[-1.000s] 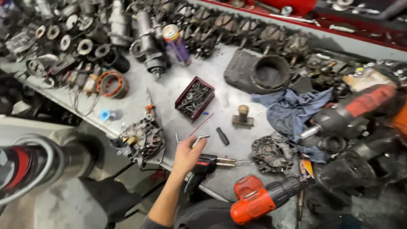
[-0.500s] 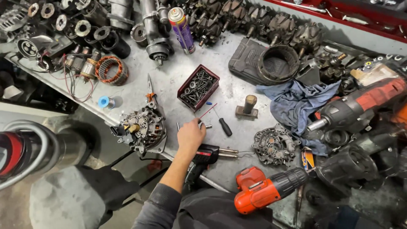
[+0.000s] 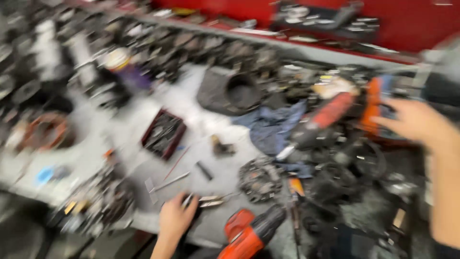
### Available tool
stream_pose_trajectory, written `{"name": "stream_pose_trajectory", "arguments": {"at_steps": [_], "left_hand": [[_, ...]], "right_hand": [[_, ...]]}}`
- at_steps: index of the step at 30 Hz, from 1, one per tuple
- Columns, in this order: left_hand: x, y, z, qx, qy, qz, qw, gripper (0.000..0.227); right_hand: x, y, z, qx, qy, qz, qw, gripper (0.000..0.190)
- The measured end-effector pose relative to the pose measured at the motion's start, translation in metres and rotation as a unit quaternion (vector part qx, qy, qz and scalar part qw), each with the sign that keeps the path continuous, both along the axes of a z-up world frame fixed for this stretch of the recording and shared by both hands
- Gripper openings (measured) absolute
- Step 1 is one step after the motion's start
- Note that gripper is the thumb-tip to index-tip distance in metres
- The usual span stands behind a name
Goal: The person strips the insulation from a wire using a utility knife, then uses pliers to cut and bend the wire. They insert the wire into a connector on a disassembled motor component and manipulate the component to secure the connection.
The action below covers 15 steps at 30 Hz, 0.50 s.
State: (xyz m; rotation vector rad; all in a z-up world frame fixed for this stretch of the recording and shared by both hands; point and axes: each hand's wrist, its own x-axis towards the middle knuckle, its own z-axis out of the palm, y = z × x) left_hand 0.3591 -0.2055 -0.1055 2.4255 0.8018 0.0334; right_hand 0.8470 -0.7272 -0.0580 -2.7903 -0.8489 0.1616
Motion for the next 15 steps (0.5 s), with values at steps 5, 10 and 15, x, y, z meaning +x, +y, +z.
{"name": "stream_pose_trajectory", "arguments": {"at_steps": [5, 10, 15], "left_hand": [[-0.055, 0.011, -0.083, 0.015, -0.032, 0.069, 0.997, 0.029], [-0.046, -0.001, -0.056, -0.017, 0.061, 0.124, 0.99, 0.027], [-0.016, -0.008, -0.027, -0.021, 0.013, 0.081, 0.996, 0.022]], "right_hand": [[0.018, 0.048, -0.004, -0.083, 0.03, 0.078, 0.993, 0.065], [0.022, 0.086, -0.002, -0.09, 0.102, 0.092, 0.986, 0.063], [0.024, 0.106, 0.003, -0.097, 0.144, 0.081, 0.981, 0.066]]}}
